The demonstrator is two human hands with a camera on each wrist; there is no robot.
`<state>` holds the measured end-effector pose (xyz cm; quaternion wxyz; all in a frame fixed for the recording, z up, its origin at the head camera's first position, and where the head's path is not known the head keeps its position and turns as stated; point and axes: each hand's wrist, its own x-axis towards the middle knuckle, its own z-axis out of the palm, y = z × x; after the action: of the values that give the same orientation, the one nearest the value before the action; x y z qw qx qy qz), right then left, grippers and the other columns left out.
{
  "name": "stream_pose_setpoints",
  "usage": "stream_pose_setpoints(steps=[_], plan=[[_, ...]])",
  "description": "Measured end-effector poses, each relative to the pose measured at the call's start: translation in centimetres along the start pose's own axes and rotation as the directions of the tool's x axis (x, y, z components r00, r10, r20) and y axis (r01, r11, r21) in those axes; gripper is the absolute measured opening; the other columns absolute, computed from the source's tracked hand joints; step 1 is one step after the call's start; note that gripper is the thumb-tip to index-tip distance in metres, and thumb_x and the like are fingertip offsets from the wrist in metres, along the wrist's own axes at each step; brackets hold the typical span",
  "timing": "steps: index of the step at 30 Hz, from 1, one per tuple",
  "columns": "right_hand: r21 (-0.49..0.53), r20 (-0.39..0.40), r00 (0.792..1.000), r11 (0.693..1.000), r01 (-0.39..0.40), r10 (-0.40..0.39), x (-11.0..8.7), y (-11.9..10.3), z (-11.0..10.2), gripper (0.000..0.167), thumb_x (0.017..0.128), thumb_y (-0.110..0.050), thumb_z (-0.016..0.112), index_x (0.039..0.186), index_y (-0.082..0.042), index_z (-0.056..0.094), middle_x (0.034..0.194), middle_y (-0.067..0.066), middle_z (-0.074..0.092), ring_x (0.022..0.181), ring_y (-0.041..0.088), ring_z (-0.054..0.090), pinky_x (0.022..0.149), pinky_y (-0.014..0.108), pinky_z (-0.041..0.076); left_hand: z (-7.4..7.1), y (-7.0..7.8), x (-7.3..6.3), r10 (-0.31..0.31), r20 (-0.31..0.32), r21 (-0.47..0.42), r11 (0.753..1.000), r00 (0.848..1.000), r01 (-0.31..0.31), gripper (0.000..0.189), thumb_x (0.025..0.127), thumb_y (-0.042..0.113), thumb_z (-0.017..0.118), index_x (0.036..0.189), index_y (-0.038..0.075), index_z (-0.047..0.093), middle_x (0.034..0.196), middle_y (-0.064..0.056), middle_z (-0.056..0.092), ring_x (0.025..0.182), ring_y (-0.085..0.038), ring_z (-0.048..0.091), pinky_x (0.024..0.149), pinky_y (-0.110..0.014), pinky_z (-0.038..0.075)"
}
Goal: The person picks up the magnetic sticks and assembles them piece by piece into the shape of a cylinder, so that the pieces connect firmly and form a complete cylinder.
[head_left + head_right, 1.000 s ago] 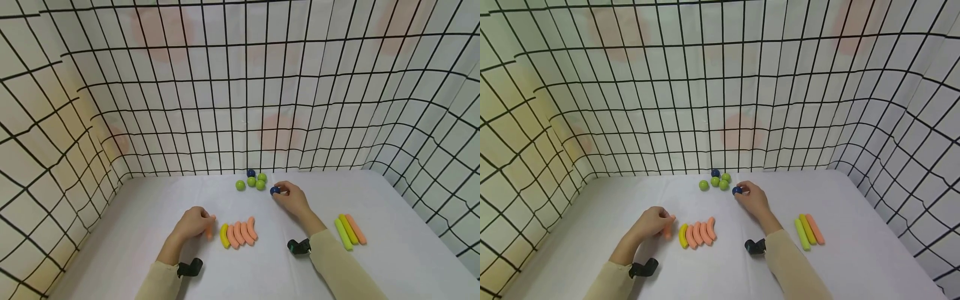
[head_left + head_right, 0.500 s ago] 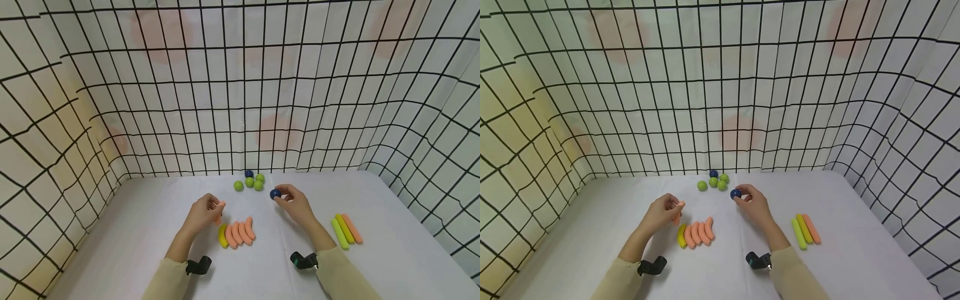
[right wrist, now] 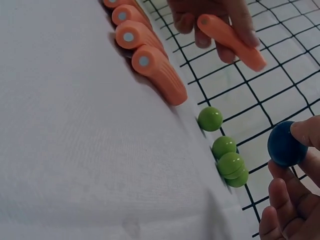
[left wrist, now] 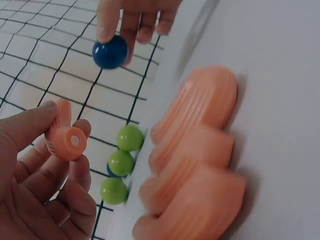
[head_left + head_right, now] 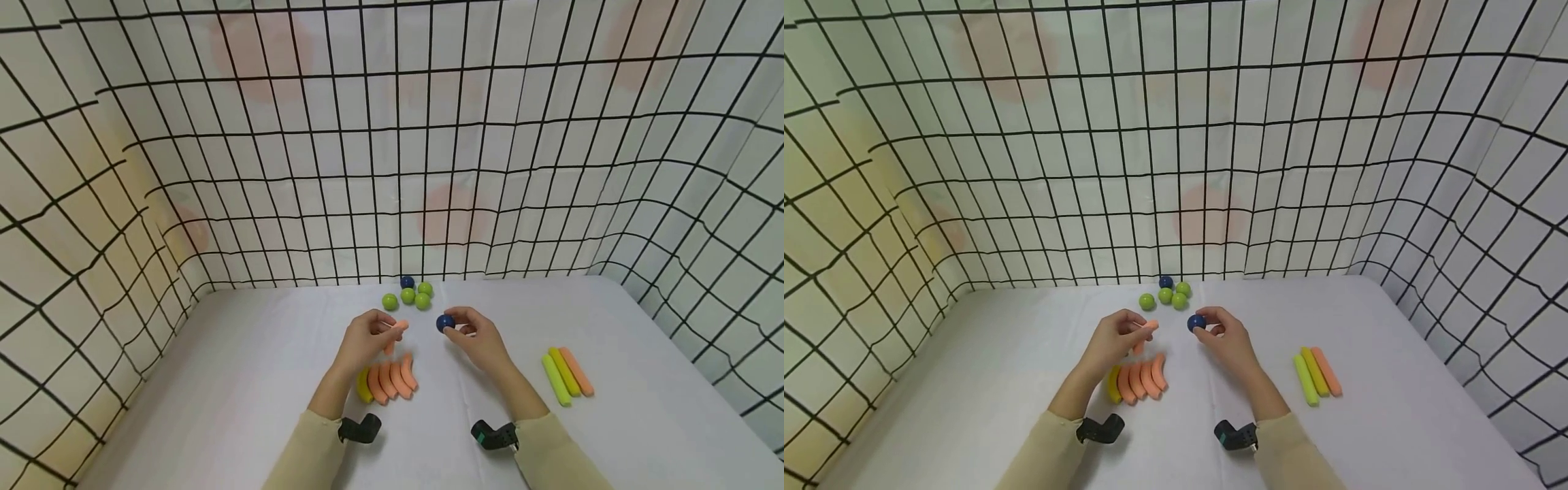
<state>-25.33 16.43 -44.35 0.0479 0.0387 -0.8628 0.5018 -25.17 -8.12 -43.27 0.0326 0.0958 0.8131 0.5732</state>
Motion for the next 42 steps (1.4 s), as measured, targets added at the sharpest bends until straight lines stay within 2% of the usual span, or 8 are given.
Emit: stream_pose_setpoints(steps=[3, 9, 15, 21, 24, 28, 37, 42], plan=[[0.016, 0.009, 1.0, 1.0, 0.014, -0.014, -0.1, -0.1, 0.3, 0.034, 0.093, -0.021, 0.07, 0.126, -0.016, 0.063, 0.121, 0.01, 0.068, 0.095, 0.02, 0.057, 0.08, 0.029, 0.047, 0.5, 0.2, -0.1, -0.001, 0.033, -0.023, 1.0, 0.999, 0.002, 0.035, 0.093, 0.04, 0.071, 0.11, 0.011, 0.063, 0.097, -0.02, 0.073, 0.064, -0.016, 0.057, 0.063, -0.025, 0.043], [0.052, 0.023, 0.999, 0.998, 0.034, -0.036, -0.5, -0.5, 0.7, 0.032, 0.092, -0.02, 0.072, 0.123, -0.017, 0.065, 0.118, 0.01, 0.069, 0.092, 0.019, 0.057, 0.077, 0.027, 0.048, 0.6, 0.3, -0.4, -0.01, 0.038, -0.053, 0.998, 0.999, 0.012, 0.036, 0.092, 0.042, 0.07, 0.112, 0.011, 0.064, 0.097, -0.008, 0.076, 0.066, -0.02, 0.058, 0.065, -0.027, 0.044], [0.09, 0.059, 0.996, 0.994, 0.059, -0.064, -1.3, -0.3, 0.9, 0.03, 0.092, -0.022, 0.072, 0.121, -0.019, 0.066, 0.116, 0.008, 0.069, 0.092, 0.019, 0.056, 0.078, 0.026, 0.049, 1.4, 0.3, -0.7, -0.007, 0.073, -0.06, 0.998, 0.997, 0.011, 0.035, 0.092, 0.042, 0.071, 0.111, 0.013, 0.065, 0.096, -0.002, 0.076, 0.079, -0.015, 0.063, 0.076, -0.029, 0.049], [0.101, 0.086, 0.991, 0.991, 0.091, -0.1, -1.7, -0.5, 1.0, 0.031, 0.092, -0.021, 0.072, 0.123, -0.018, 0.066, 0.118, 0.007, 0.068, 0.093, 0.017, 0.057, 0.078, 0.026, 0.05, 1.9, -0.1, -0.7, 0.009, 0.1, -0.055, 0.998, 0.995, -0.004, 0.032, 0.093, 0.039, 0.071, 0.111, 0.013, 0.065, 0.096, -0.003, 0.076, 0.094, -0.025, 0.069, 0.083, -0.03, 0.052], [0.1, 0.096, 0.988, 0.989, 0.113, -0.123, -1.7, -0.7, 0.9, 0.032, 0.093, -0.022, 0.071, 0.124, -0.017, 0.065, 0.119, 0.009, 0.068, 0.093, 0.016, 0.057, 0.078, 0.025, 0.05, 2.0, -0.1, -0.6, 0.02, 0.113, -0.054, 0.998, 0.993, -0.014, 0.028, 0.094, 0.034, 0.07, 0.112, 0.013, 0.065, 0.098, -0.005, 0.076, 0.098, -0.027, 0.07, 0.086, -0.031, 0.053], [0.104, 0.117, 0.986, 0.989, 0.103, -0.115, -1.7, -0.7, 0.8, 0.033, 0.093, -0.023, 0.071, 0.125, -0.017, 0.064, 0.119, 0.01, 0.067, 0.09, 0.016, 0.058, 0.074, 0.024, 0.05, 2.0, 0.1, -0.7, 0.016, 0.123, -0.053, 0.999, 0.992, -0.01, 0.024, 0.095, 0.03, 0.068, 0.112, 0.013, 0.065, 0.098, -0.005, 0.076, 0.098, -0.024, 0.07, 0.088, -0.032, 0.054], [0.132, 0.203, 0.971, 0.986, 0.104, -0.129, -1.6, -0.6, 0.4, 0.038, 0.092, -0.023, 0.073, 0.128, -0.022, 0.062, 0.124, 0.01, 0.064, 0.091, 0.02, 0.061, 0.074, 0.027, 0.054, 2.1, 0.4, -0.8, -0.052, 0.125, -0.051, 0.997, 0.991, 0.059, 0.024, 0.095, 0.033, 0.067, 0.11, 0.014, 0.066, 0.092, 0.001, 0.077, 0.096, -0.021, 0.071, 0.088, -0.034, 0.053], [0.183, 0.223, 0.963, 0.977, 0.108, -0.148, -1.6, -0.3, 0.4, 0.041, 0.092, -0.02, 0.073, 0.13, -0.016, 0.06, 0.127, 0.014, 0.062, 0.09, 0.021, 0.063, 0.074, 0.029, 0.057, 2.1, 0.4, -0.9, -0.066, 0.138, -0.069, 0.995, 0.988, 0.076, 0.026, 0.095, 0.033, 0.067, 0.112, 0.013, 0.066, 0.092, -0.001, 0.077, 0.095, -0.02, 0.072, 0.088, -0.035, 0.054]])
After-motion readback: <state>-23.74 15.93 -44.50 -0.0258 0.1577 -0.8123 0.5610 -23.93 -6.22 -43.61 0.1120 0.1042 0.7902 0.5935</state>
